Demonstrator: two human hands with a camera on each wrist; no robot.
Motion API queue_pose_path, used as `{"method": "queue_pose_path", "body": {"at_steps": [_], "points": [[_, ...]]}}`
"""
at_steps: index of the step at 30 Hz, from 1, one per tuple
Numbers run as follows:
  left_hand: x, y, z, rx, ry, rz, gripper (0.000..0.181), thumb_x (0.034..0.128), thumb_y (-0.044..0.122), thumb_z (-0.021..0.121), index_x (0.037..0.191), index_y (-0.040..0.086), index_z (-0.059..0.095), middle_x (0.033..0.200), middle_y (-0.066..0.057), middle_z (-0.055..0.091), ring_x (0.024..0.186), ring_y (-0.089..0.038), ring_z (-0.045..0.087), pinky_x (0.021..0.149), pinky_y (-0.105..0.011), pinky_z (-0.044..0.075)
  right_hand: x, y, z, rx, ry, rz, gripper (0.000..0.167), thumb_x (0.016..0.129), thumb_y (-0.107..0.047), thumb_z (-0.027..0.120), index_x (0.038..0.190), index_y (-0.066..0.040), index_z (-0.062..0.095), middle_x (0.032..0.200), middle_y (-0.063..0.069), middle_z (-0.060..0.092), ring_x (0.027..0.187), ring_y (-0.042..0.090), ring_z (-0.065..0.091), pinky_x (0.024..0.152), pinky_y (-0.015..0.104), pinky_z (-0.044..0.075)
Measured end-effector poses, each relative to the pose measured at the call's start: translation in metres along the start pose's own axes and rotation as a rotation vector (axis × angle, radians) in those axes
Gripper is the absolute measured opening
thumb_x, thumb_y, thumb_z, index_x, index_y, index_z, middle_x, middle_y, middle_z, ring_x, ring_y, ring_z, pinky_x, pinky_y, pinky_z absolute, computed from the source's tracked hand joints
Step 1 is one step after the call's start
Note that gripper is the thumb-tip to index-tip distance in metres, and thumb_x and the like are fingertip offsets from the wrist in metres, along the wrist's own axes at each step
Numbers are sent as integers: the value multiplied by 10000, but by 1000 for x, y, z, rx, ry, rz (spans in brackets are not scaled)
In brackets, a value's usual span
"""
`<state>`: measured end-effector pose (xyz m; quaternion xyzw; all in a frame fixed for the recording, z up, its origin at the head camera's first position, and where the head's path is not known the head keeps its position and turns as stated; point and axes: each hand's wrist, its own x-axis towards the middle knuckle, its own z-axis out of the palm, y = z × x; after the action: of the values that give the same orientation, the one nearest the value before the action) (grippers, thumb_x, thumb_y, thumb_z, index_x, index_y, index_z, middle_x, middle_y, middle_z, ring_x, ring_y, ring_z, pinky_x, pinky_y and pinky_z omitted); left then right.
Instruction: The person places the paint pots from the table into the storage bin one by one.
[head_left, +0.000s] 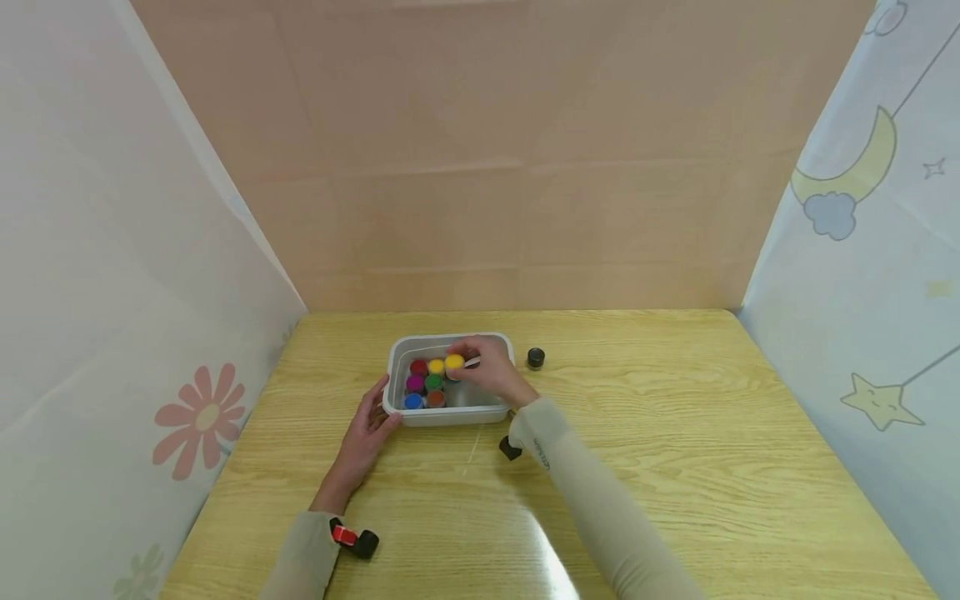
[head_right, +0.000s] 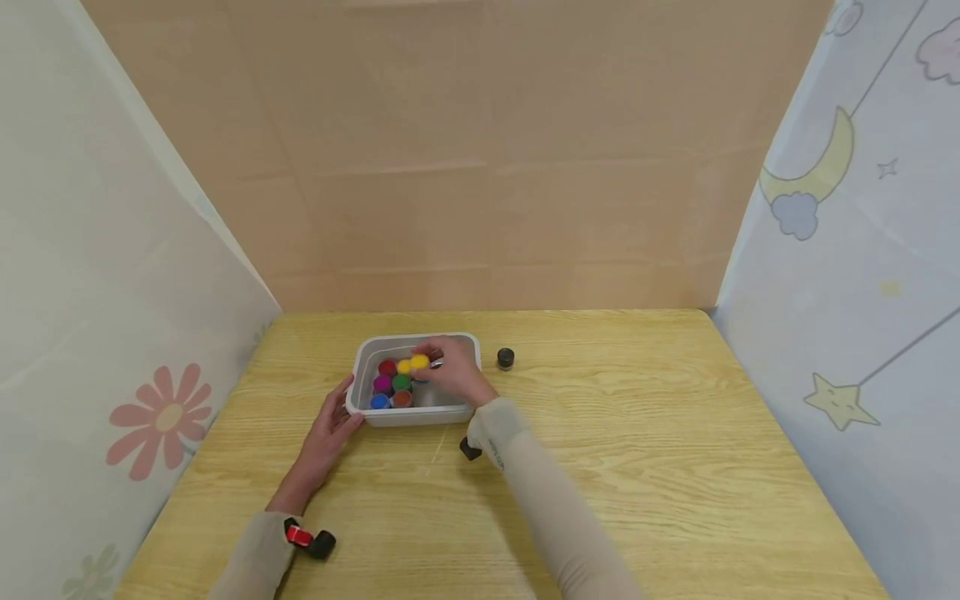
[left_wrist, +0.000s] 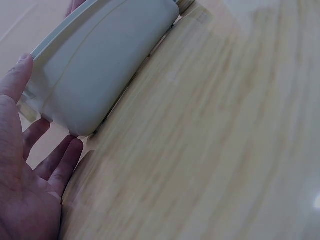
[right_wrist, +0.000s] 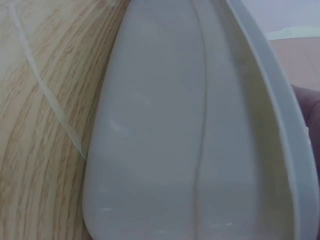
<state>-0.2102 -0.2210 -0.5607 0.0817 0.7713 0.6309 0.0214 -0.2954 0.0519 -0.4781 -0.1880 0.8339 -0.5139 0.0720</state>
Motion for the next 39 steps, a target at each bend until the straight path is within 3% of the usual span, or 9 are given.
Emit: {"method": "queue_pose_path", "body": {"at_steps": [11,16,22,39], "points": [[0,-1,0,-2,3,-1,687,1057,259,620,1641,346,267,1697,-79,277,1503,-345,373,1017,-63,392,4,2,5,-99,-44,35,272,914,-121,802,1178,-87,745,1177,109,712,1057,255,676,899,365,572],[0,-1,0,-9,2,9,687,1057,244,621,1639,348,272,1690,-81,292,1490,-350,393,1017,-78,407,5,4,7,-184,-59,22,245,893,-143,823,1129,-133,757,1121,28,687,937,168,618,789,308,534],[-1,1,0,-11,-2,12,689,1059,235,617,1641,348,266,1690,-76,291,1487,-345,397,1024,-86,409,7,6,8,-235,-76,6,249,872,-127,841,1107,-129,759,1113,27,690,825,140,600,719,270,515],[0,-1,0,9,3,18,681,1060,242,616,1638,346,272,1684,-100,305,1482,-362,408,1020,-78,403,12,11,12,-296,-110,7,275,813,-87,880,1065,-124,777,1064,30,705,977,170,610,845,311,538]]}}
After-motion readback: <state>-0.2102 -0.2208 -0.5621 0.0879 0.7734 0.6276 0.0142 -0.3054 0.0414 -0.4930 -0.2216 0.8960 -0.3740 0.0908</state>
